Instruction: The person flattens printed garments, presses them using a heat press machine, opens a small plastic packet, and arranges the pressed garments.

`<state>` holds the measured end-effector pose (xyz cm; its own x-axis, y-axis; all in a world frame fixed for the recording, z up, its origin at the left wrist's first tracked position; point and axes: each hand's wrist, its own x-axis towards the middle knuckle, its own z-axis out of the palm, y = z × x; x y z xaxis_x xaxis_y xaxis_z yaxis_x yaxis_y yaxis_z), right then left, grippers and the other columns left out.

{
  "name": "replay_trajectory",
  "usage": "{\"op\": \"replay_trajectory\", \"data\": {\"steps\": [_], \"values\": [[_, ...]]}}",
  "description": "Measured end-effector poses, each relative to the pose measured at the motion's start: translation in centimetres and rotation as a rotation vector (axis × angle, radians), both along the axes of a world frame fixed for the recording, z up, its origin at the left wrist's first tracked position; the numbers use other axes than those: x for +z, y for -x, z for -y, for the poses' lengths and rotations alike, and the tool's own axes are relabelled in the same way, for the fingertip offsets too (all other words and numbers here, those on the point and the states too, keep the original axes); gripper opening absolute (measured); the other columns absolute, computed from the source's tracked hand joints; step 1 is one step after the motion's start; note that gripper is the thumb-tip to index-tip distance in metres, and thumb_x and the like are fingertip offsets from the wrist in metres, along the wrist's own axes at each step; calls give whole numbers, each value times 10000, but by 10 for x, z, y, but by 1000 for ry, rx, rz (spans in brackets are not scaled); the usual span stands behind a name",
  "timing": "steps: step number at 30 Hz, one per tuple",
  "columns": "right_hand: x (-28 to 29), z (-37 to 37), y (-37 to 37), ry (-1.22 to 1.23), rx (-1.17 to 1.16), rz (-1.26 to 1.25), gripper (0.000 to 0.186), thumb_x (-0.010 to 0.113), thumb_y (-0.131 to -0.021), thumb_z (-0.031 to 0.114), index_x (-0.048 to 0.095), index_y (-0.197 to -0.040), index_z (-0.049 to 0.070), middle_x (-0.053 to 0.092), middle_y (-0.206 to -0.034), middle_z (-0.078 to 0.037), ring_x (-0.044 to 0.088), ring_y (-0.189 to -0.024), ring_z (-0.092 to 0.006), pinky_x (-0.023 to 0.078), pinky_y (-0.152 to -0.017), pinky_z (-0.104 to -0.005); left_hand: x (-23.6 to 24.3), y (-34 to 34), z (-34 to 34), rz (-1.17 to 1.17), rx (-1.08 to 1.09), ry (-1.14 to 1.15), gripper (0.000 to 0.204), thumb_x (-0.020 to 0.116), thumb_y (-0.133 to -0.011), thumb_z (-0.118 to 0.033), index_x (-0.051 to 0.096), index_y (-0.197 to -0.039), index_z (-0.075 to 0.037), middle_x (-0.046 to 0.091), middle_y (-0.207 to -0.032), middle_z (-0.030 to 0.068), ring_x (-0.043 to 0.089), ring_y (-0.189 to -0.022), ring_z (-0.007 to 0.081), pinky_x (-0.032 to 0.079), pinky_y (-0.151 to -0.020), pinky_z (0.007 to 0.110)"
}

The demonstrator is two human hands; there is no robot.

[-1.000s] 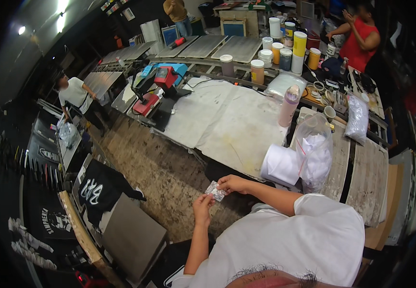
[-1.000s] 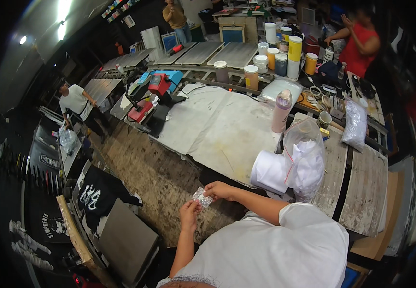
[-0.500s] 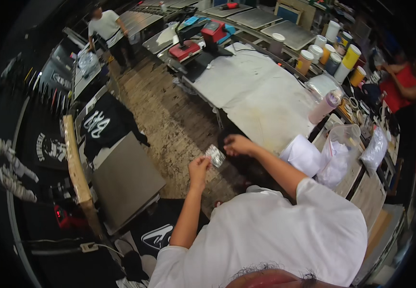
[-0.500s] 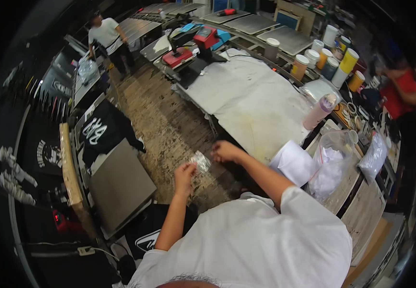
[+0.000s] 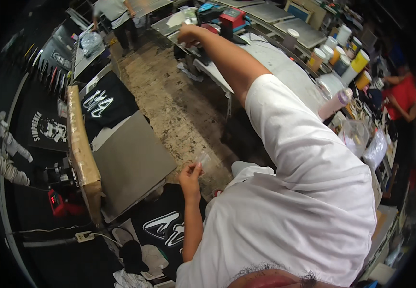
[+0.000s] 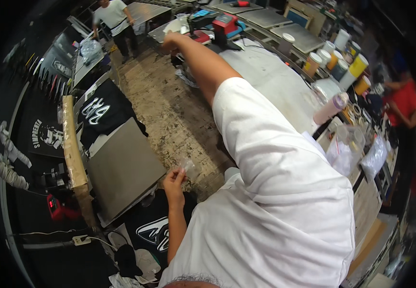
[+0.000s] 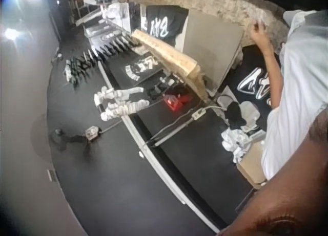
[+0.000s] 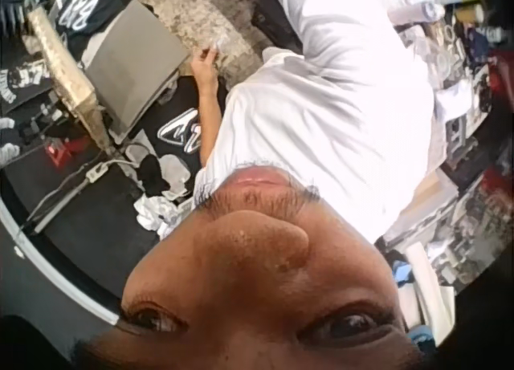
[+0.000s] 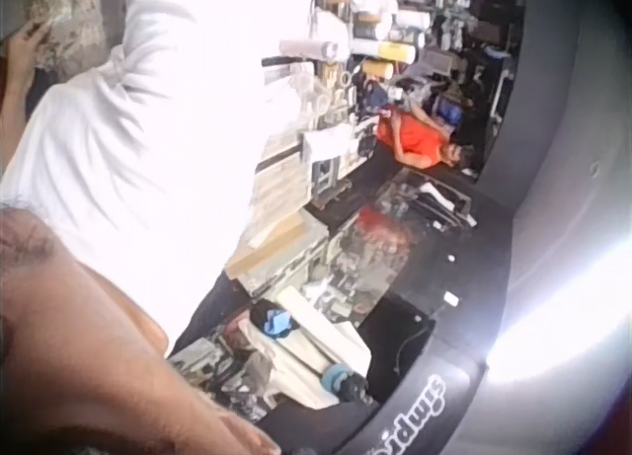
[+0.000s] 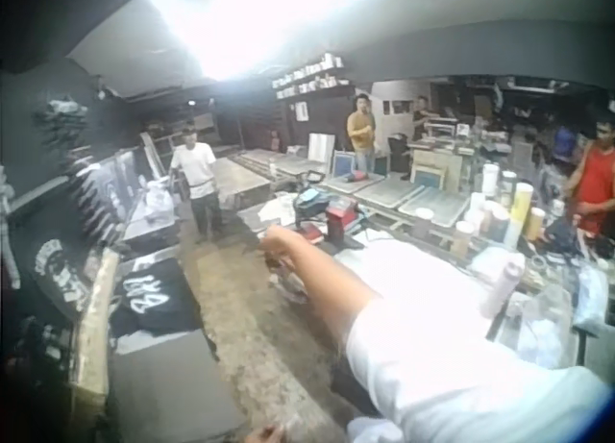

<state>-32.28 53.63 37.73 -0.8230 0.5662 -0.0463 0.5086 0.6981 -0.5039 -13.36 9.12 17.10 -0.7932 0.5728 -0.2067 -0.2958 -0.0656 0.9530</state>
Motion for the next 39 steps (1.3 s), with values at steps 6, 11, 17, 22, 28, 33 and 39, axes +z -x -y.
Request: {"op": "replay_trajectory", "data": {"steps": [6,11,17,22,28,33,39], "values": [[-16,-43,51,176,77,176,872,676,-837,270,83,-1396,-39,704,-886,-188,676,-607,-212,544,-486,-335,8,22,-6,20,42,-71,82,667,-882,-88,644,-875,-10,612,-749,12,570,-658,86,471,-654,223],[-57,-118,140,244,-1,167,485,694,-824,267,499,-1162,-22,699,-873,-174,682,-629,-212,550,-505,-343,6,70,-42,-18,9,-29,88,681,-873,-71,644,-903,3,622,-764,-2,561,-684,60,460,-640,211],[-84,-213,250,243,-50,7,758,701,-819,225,178,-1319,-2,661,-932,-254,684,-701,-299,560,-572,-418,-13,165,-131,30,123,-18,77,663,-876,-49,637,-921,9,624,-794,16,563,-680,67,464,-622,218],[-125,-294,309,465,-131,-127,913,694,-787,99,45,-1428,70,641,-892,-246,669,-689,-308,547,-522,-424,34,266,-210,54,289,-15,59,655,-872,-38,611,-904,-15,623,-787,33,581,-669,94,478,-646,223],[-229,-359,402,-220,266,2,274,639,-778,272,701,-799,5,692,-703,-120,663,-552,-208,543,-514,-350,5,401,-271,-48,148,10,40,620,-870,-21,586,-891,-22,642,-797,45,606,-641,108,487,-619,236],[-339,-280,413,390,752,233,383,600,-753,197,684,-1106,75,715,-969,-107,691,-822,-225,552,-746,-359,-6,509,-330,-13,135,71,43,597,-892,-59,558,-875,-50,627,-788,39,633,-671,126,504,-650,256],[-352,-285,442,635,472,385,356,646,-786,217,690,-1113,84,711,-1017,-114,685,-836,-223,551,-757,-353,-63,658,-364,76,154,35,69,624,-880,-103,571,-853,-68,601,-759,15,581,-681,106,463,-606,247]]}}
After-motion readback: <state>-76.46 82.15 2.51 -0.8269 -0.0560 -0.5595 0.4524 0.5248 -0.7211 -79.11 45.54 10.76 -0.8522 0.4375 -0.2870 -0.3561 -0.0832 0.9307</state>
